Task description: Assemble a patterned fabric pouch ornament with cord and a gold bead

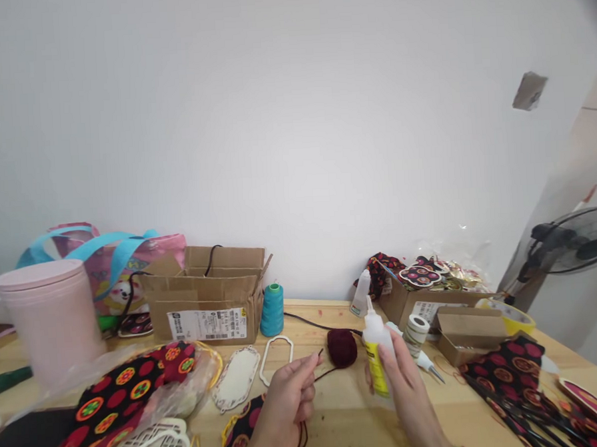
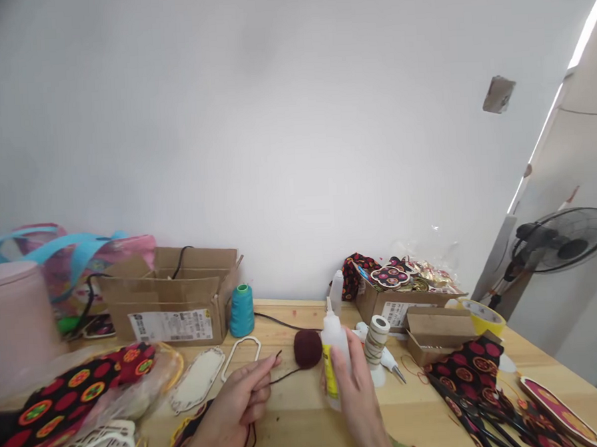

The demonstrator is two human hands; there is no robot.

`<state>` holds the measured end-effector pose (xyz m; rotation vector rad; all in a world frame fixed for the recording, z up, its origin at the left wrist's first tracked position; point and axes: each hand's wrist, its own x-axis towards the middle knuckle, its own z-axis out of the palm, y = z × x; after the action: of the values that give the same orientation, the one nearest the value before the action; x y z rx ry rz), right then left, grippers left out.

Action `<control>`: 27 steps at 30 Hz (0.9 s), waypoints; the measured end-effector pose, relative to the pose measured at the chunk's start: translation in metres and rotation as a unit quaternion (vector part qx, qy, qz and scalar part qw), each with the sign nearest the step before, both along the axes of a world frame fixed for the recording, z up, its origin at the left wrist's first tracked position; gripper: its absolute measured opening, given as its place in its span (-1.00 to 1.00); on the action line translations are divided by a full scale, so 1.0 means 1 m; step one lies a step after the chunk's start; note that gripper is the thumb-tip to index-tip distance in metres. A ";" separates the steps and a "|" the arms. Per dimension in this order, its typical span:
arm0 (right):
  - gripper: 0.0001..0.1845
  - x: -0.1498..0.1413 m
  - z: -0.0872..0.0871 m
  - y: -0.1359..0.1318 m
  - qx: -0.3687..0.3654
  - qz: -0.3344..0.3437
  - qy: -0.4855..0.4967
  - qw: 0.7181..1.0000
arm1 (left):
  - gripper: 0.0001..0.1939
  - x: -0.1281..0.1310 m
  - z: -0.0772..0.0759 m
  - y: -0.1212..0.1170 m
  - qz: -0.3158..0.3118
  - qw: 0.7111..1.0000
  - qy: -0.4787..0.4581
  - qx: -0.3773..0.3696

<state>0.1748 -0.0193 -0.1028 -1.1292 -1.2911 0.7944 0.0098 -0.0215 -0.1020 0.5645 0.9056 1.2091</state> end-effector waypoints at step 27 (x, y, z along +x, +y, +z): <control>-0.65 -0.013 0.000 -0.003 -0.101 0.271 0.157 0.944 | -0.72 0.006 0.004 -0.006 -0.070 0.997 0.036 0.011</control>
<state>0.1617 -0.0223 -0.1029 -0.7571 -1.2778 1.4825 0.0161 -0.0273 -0.0980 0.6818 0.9005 1.0793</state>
